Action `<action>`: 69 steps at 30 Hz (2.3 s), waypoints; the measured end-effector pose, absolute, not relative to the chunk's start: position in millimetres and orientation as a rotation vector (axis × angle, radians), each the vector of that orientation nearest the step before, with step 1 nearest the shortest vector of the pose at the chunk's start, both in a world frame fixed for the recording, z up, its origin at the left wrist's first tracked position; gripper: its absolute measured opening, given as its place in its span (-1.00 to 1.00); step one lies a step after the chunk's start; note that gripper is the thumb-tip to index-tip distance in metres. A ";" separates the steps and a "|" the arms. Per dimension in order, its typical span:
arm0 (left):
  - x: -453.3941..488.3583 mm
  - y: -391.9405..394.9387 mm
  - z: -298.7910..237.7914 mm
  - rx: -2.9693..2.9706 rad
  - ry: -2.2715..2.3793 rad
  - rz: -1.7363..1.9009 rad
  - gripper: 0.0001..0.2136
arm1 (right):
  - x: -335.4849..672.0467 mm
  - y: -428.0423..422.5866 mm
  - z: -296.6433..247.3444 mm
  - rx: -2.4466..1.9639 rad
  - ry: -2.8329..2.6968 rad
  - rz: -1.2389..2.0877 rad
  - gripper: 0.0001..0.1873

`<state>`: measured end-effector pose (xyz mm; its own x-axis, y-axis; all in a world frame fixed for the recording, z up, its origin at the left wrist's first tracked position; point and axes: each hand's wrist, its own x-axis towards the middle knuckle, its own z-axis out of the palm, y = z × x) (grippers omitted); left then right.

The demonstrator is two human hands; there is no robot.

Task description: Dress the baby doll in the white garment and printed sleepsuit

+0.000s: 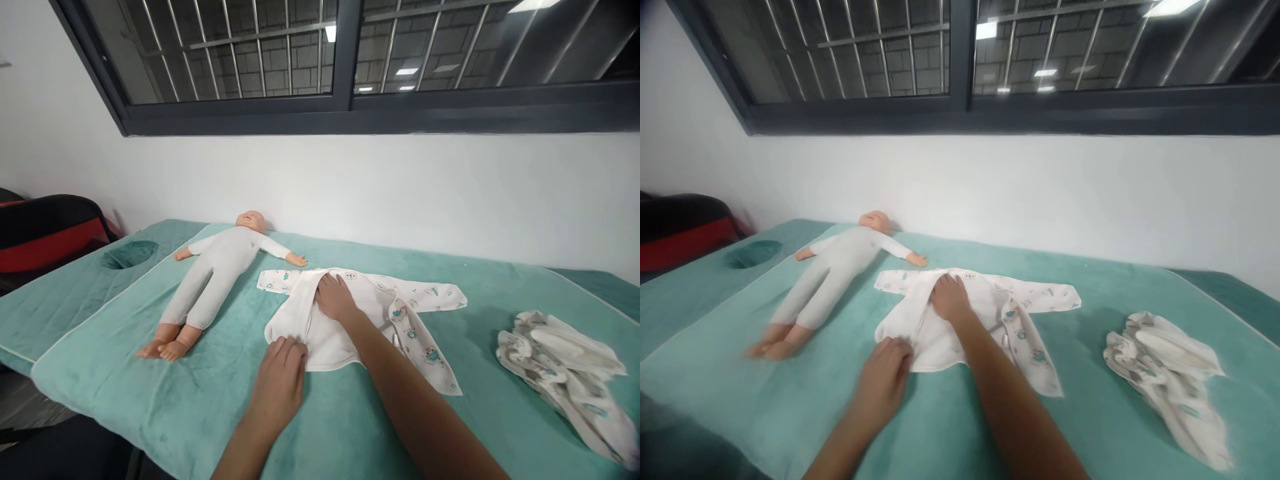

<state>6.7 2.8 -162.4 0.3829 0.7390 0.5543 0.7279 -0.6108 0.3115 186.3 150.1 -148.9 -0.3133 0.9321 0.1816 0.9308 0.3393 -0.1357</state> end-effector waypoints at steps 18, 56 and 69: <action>8.8 1.1 -155.8 2.669 1.357 1.024 -0.83 | 188.9 37.9 -140.7 -1.326 -2.535 0.188 -0.36; 10.3 -4.7 -153.2 2.720 1.052 0.864 -0.79 | 344.1 -88.4 -124.4 -1.338 -2.245 -0.479 -0.72; 12.4 -1.7 -153.2 2.701 1.072 0.874 -0.80 | 316.4 -25.1 -106.4 -1.971 -2.240 -0.455 -0.67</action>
